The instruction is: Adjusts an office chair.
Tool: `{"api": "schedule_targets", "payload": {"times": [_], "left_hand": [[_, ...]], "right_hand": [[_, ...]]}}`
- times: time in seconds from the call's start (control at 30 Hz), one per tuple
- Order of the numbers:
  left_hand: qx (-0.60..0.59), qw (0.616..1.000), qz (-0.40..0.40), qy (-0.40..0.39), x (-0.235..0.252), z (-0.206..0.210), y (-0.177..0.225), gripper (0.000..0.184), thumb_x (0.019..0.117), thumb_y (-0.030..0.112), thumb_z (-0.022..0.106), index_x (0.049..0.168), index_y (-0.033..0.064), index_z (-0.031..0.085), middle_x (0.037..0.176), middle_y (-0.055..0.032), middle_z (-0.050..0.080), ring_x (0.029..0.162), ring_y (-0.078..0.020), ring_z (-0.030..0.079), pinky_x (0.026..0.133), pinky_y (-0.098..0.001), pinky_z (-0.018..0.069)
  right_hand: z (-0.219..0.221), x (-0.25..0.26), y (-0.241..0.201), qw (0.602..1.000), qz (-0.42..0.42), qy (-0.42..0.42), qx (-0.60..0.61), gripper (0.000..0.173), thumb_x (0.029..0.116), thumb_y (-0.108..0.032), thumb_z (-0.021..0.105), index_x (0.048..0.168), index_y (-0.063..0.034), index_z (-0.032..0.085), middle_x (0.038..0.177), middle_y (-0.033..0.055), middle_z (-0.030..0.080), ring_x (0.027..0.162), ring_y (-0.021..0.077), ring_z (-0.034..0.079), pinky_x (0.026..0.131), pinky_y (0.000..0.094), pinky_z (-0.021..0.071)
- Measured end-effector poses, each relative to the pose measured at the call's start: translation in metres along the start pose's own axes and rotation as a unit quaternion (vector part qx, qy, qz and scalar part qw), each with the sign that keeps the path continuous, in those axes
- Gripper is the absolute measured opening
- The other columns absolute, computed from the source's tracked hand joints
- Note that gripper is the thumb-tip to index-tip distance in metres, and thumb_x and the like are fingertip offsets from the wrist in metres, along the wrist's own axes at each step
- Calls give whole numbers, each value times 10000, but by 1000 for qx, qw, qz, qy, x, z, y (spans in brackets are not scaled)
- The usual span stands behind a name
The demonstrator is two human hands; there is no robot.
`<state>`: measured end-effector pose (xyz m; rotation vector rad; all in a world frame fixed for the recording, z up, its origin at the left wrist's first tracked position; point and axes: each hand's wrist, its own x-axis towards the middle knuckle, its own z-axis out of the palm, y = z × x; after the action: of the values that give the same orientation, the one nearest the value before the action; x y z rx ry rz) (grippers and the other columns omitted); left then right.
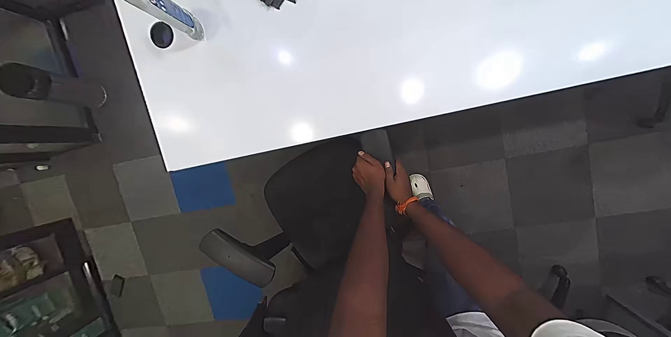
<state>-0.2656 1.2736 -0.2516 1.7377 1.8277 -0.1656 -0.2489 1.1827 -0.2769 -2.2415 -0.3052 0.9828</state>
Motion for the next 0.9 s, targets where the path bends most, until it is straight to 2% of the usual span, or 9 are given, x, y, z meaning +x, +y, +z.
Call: {"api": "schedule_targets", "payload": {"times": [0.07, 0.13, 0.2, 0.33, 0.47, 0.63, 0.8, 0.9], "left_hand": [[-5, 1000, 5, 6, 1, 3, -3, 638, 1113, 400, 172, 1071, 37, 695, 1029, -204, 727, 1069, -363, 693, 904, -560, 543], [-16, 1000, 12, 10, 2, 3, -3, 631, 1115, 394, 183, 1044, 34, 697, 1010, -203, 727, 1052, -358, 698, 897, -557, 545], [-16, 1000, 19, 13, 1, 3, -5, 628, 1116, 388, 195, 1022, 32, 703, 993, -194, 732, 1039, -349, 705, 895, -550, 549], [-23, 999, 23, 14, -1, 3, -6, 616, 1117, 376, 207, 1035, 32, 711, 1000, -188, 735, 1062, -337, 700, 927, -535, 539], [-34, 999, 31, 22, -4, 3, -10, 599, 1118, 368, 217, 1042, 33, 708, 995, -183, 737, 1058, -336, 701, 933, -537, 538], [-37, 998, 30, 31, -5, 2, -17, 603, 1120, 357, 214, 1038, 24, 711, 987, -190, 735, 1054, -338, 700, 938, -532, 534], [-55, 995, 66, 46, -26, 8, -26, 577, 1118, 300, 233, 1068, -29, 704, 970, -211, 732, 1042, -335, 703, 960, -516, 519], [-36, 994, 98, 28, -44, 18, -36, 574, 1113, 289, 236, 1060, -33, 708, 943, -197, 734, 1014, -324, 708, 952, -507, 522]], "right_hand": [[-1, -1, 0, 1000, 8, 6, -26, 578, 1069, -454, 383, 1404, -15, 550, 1238, 204, 684, 1186, 324, 654, 1039, 515, 497], [0, -1, -1, 998, -2, 27, -48, 543, 1052, -469, 396, 1306, -39, 609, 1146, 175, 710, 1107, 303, 683, 982, 505, 524], [-1, -4, 0, 997, -8, 42, -60, 545, 1043, -481, 404, 1278, -45, 631, 1119, 165, 721, 1078, 294, 694, 956, 502, 534], [-2, -6, 2, 996, -17, 42, -73, 604, 1049, -476, 390, 1383, -13, 585, 1213, 187, 710, 1151, 320, 679, 1008, 514, 514], [-3, -9, 2, 996, -22, 35, -84, 617, 1046, -474, 387, 1396, 2, 567, 1230, 189, 704, 1172, 327, 671, 1027, 512, 507], [-4, -11, 6, 999, -35, -7, -33, 640, 1065, -439, 395, 1472, 48, 476, 1400, 227, 605, 1327, 325, 577, 1144, 464, 433], [-10, -26, 29, 998, -67, -13, 19, 645, 1055, -376, 427, 1446, 136, 453, 1437, 308, 542, 1379, 380, 518, 1184, 453, 386], [-6, -45, 54, 996, -69, 23, 53, 624, 1034, -361, 435, 1396, 145, 482, 1348, 301, 593, 1304, 367, 570, 1135, 444, 435]]}}
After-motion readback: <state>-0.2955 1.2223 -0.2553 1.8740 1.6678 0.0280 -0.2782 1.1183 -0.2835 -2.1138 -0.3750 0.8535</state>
